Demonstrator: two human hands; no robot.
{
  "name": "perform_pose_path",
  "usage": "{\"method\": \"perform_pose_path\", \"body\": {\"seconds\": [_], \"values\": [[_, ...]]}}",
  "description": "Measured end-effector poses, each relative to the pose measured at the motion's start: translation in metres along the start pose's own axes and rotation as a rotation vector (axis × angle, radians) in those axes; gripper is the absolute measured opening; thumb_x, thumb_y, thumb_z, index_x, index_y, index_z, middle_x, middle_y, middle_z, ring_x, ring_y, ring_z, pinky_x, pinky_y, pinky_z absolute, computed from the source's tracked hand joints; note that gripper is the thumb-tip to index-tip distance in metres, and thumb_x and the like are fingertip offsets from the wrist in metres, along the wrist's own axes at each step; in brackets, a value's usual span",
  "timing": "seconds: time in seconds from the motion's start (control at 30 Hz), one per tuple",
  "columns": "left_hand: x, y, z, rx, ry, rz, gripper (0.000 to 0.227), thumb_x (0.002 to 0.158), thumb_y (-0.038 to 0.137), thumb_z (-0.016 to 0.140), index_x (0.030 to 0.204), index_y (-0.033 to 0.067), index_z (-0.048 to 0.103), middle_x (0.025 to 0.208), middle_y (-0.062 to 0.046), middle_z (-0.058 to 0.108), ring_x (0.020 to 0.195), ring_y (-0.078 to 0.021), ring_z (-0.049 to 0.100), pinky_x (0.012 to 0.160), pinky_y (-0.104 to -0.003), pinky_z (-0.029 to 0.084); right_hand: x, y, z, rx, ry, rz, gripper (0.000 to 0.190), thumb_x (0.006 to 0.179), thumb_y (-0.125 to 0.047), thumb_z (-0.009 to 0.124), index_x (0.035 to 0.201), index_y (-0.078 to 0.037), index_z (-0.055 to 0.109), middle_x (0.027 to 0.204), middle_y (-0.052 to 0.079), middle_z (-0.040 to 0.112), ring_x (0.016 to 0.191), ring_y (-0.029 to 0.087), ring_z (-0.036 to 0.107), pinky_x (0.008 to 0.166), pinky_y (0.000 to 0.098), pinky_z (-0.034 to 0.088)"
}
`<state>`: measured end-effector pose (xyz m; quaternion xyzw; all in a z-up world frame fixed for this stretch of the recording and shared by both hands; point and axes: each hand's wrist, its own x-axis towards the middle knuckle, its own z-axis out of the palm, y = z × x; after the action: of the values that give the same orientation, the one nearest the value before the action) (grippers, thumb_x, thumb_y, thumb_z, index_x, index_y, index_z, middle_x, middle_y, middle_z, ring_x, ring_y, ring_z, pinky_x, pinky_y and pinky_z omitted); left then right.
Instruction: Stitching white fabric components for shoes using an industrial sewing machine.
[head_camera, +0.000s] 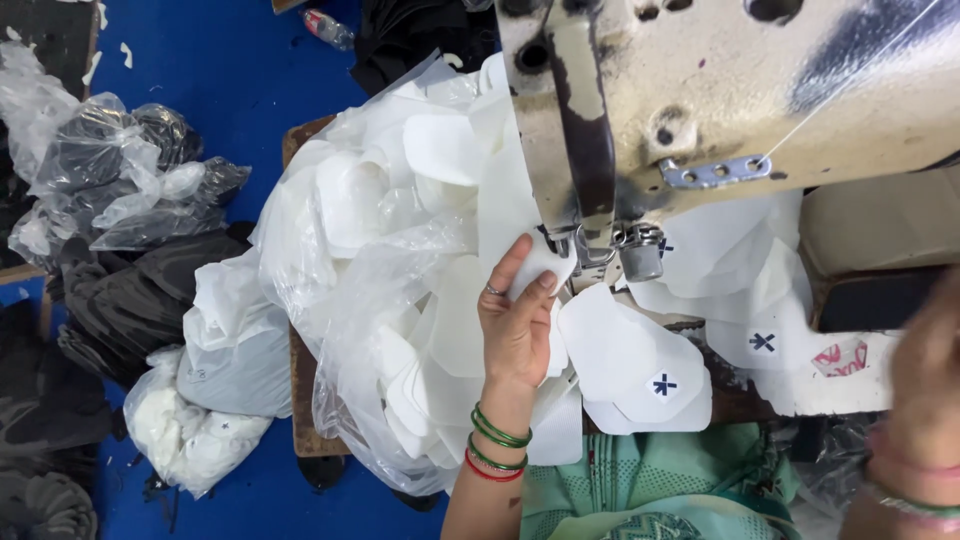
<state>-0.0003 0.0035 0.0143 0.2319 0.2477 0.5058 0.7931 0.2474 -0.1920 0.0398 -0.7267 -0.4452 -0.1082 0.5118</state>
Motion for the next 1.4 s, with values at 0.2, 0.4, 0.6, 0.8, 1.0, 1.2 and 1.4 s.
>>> {"method": "perform_pose_path", "body": {"seconds": [0.2, 0.4, 0.6, 0.8, 1.0, 1.2, 1.4], "values": [[-0.014, -0.002, 0.022, 0.096, 0.037, 0.142, 0.052, 0.093, -0.004, 0.069, 0.144, -0.0037, 0.056, 0.132, -0.015, 0.067, 0.110, -0.0196, 0.068, 0.099, -0.037, 0.055, -0.025, -0.034, 0.045, -0.072, -0.162, -0.102, 0.037, 0.086, 0.008, 0.072, 0.121, -0.005, 0.069, 0.142, 0.019, 0.060, 0.131, 0.037, 0.061, 0.110, 0.0445, 0.051], [-0.032, 0.001, 0.021, 0.189, -0.063, 0.213, 0.049, 0.106, 0.008, 0.054, 0.153, -0.0039, 0.046, 0.125, -0.004, 0.057, 0.106, -0.0125, 0.058, 0.104, -0.039, 0.050, -0.036, -0.083, 0.096, 0.350, -0.440, 0.020, 0.024, 0.092, 0.000, 0.068, 0.115, -0.004, 0.071, 0.112, 0.011, 0.075, 0.097, 0.020, 0.075, 0.081, 0.0309, 0.060], [-0.045, 0.002, 0.015, 0.522, -0.126, 0.304, 0.050, 0.111, 0.016, 0.048, 0.157, -0.0032, 0.041, 0.165, -0.010, 0.044, 0.141, -0.0103, 0.047, 0.119, -0.029, 0.035, -0.029, -0.101, 0.158, 0.772, -0.504, 0.440, 0.016, 0.099, -0.013, 0.067, 0.103, 0.002, 0.069, 0.081, 0.004, 0.074, 0.071, 0.009, 0.068, 0.064, 0.0238, 0.056], [-0.051, -0.010, 0.022, 0.612, -0.086, 0.314, 0.054, 0.112, 0.022, 0.045, 0.161, -0.0007, 0.036, 0.160, -0.007, 0.048, 0.120, -0.0086, 0.052, 0.106, -0.026, 0.042, -0.031, -0.104, 0.165, 0.841, -0.422, 0.620, 0.017, 0.099, -0.015, 0.068, 0.095, 0.002, 0.069, 0.072, 0.001, 0.070, 0.062, 0.004, 0.061, 0.055, 0.0207, 0.050], [-0.044, -0.017, 0.029, 0.585, -0.099, 0.312, 0.059, 0.113, 0.026, 0.042, 0.165, 0.0012, 0.028, 0.137, -0.008, 0.060, 0.104, -0.0094, 0.057, 0.096, -0.026, 0.049, -0.030, -0.105, 0.161, 0.838, -0.408, 0.617, 0.018, 0.101, -0.016, 0.068, 0.097, 0.002, 0.069, 0.069, -0.001, 0.066, 0.061, 0.004, 0.057, 0.055, 0.0203, 0.047], [-0.041, -0.026, 0.032, 0.597, -0.176, 0.330, 0.067, 0.115, 0.030, 0.041, 0.170, 0.0049, 0.012, 0.117, -0.011, 0.066, 0.101, -0.0130, 0.061, 0.099, -0.028, 0.050, -0.037, -0.098, 0.160, 0.874, -0.449, 0.568, 0.017, 0.100, -0.015, 0.065, 0.104, 0.001, 0.069, 0.080, -0.002, 0.069, 0.071, 0.002, 0.059, 0.062, 0.0193, 0.052], [-0.035, -0.016, 0.026, 0.496, 0.046, 0.395, 0.058, 0.109, 0.025, 0.043, 0.159, -0.0027, 0.033, 0.128, -0.007, 0.065, 0.110, -0.0124, 0.061, 0.103, -0.029, 0.047, -0.044, -0.094, 0.174, 0.904, -0.493, 0.635, 0.014, 0.097, -0.010, 0.070, 0.101, 0.003, 0.071, 0.078, 0.001, 0.069, 0.070, 0.005, 0.060, 0.061, 0.0213, 0.050]]}}
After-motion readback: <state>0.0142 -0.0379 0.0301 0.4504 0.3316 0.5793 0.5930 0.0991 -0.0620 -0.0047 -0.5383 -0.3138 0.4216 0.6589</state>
